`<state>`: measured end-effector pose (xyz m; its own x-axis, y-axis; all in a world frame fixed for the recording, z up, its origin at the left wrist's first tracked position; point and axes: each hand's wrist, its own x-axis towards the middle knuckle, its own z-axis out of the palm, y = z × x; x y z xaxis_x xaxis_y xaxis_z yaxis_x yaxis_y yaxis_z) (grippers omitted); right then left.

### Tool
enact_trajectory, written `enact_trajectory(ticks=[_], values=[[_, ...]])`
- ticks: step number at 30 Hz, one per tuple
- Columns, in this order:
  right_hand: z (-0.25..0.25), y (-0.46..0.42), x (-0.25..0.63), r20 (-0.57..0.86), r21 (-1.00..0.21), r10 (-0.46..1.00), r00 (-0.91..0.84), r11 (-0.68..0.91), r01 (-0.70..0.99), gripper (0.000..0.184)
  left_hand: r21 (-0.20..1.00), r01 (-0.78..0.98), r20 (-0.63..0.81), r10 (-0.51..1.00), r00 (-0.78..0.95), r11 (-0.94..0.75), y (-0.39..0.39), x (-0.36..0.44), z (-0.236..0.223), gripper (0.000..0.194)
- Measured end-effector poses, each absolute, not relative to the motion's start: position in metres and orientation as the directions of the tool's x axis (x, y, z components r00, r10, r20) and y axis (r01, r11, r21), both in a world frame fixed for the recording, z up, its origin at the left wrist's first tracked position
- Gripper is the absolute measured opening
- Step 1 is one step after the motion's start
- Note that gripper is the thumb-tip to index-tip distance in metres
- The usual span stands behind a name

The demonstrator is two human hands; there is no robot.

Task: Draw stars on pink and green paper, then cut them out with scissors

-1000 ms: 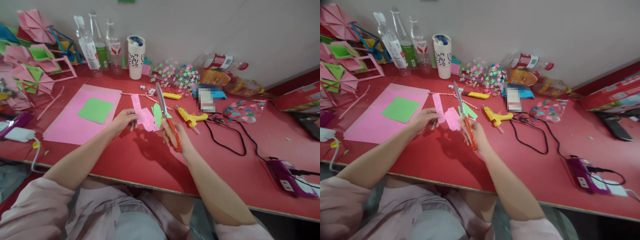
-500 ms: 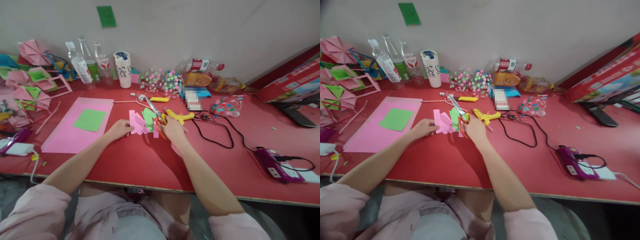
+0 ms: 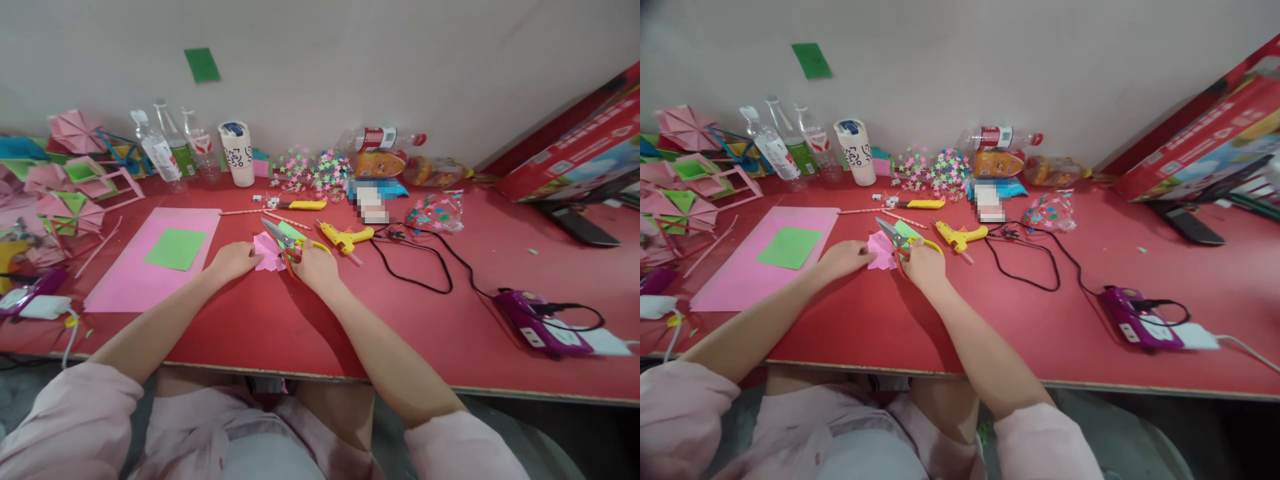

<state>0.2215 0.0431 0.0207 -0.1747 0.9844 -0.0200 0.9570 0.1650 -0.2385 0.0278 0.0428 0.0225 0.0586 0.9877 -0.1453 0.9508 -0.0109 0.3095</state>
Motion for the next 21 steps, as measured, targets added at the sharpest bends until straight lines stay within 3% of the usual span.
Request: enact_trajectory(ticks=[8,11,15,21], values=[[0.036,0.043,0.235,0.010,-0.332,0.985,-0.175,0.168,0.928,0.032,0.310,0.950,-0.091,0.994,0.064,-0.032,0.033,0.023,0.024,0.025],[0.042,0.045,0.237,0.049,-0.464,0.986,-0.159,0.164,0.870,0.033,0.334,0.941,-0.066,0.995,0.069,-0.043,0.032,0.017,0.022,0.026],[0.039,0.049,0.229,0.004,-0.642,0.960,-0.280,0.217,0.736,0.034,0.354,0.933,-0.040,0.996,0.080,-0.061,0.034,0.012,0.016,0.026],[0.028,0.058,0.229,0.039,-0.602,0.983,-0.177,0.165,0.782,0.024,0.386,0.898,0.024,0.976,0.218,-0.211,0.044,0.015,0.015,0.031]])
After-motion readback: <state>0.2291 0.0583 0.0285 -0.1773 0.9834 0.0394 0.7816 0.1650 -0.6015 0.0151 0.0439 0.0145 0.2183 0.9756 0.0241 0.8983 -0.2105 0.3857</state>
